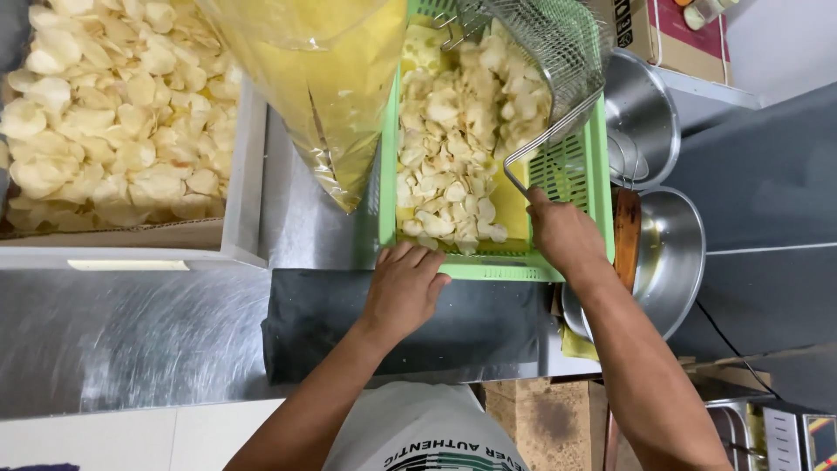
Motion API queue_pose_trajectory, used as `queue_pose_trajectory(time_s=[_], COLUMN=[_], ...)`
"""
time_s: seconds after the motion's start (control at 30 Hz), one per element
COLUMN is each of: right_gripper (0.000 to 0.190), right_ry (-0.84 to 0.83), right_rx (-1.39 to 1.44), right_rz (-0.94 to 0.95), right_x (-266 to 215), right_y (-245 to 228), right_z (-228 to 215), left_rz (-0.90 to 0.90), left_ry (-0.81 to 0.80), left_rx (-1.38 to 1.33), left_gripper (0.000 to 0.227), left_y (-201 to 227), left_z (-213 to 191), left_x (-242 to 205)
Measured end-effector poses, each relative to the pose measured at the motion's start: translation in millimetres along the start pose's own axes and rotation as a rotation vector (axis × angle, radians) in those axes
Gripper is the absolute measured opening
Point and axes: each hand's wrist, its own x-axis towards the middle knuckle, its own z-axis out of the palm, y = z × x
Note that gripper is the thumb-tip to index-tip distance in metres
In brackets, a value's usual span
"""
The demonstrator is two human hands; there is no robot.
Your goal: Sorting sliced raw chips in baskets and frying them in a deep fryer using a wooden paddle and a metal strainer.
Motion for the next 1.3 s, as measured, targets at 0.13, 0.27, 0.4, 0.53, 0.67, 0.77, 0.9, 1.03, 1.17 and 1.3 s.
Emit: queue_pose_trajectory(time_s=[0.13,0.27,0.4,0.53,0.67,0.77,0.9,1.03,1.17,1.3], right_gripper=[0.038,0.044,0.051,0.054,0.058,0.061,0.065,0.065,0.061,0.064], right_ry=[0.022,0.086,0.120,0.187,0.195,0.208,0.201,0.241,0.383,0.490], right_rx=[-0.081,-0.087,-0.033,-0.011,0.025,0.010,0.122,0.236,0.287,0.454], right_rz=[0.030,0.091,0.149,0.204,0.300,0.333,0.328,0.319,0.304,0.217], right_x=[8.4,5.7,8.8,-20.7,-48.0,-72.3,-108.7,-107.2,-109.5,-121.1], right_y=[4.8,2.8,21.2,18.3,34.0,43.4,23.9,38.6,33.8,25.8], right_z=[13.3,19.6,25.4,15.7,34.9,58.2,78.6,144.8,147.0,151.3], left_rz=[-0.007,-0.005,-0.003,0.001,0.013,0.055,0.069,0.084,0.090,0.073], left_ry=[-0.018,-0.010,-0.021,-0.038,-0.008,0.053,0.137,0.140,0.174,0.206], left_rx=[0.015,0.009,0.027,0.038,0.053,0.077,0.080,0.084,0.078,0.007], left_gripper=[0.032,0.032,0.034,0.036,0.036,0.034,0.033,0.030,0.028,0.025], left_y=[-0.2,0.5,0.8,-0.9,-2.1,-7.5,-10.0,-6.6,-7.2,-8.7], left_z=[-2.7,-4.0,-5.6,-3.3,-0.8,4.9,7.9,5.2,-1.4,-1.8], left_x=[-0.1,0.2,0.7,0.5,-0.8,-2.5,-4.8,-6.8,-1.9,-2.8])
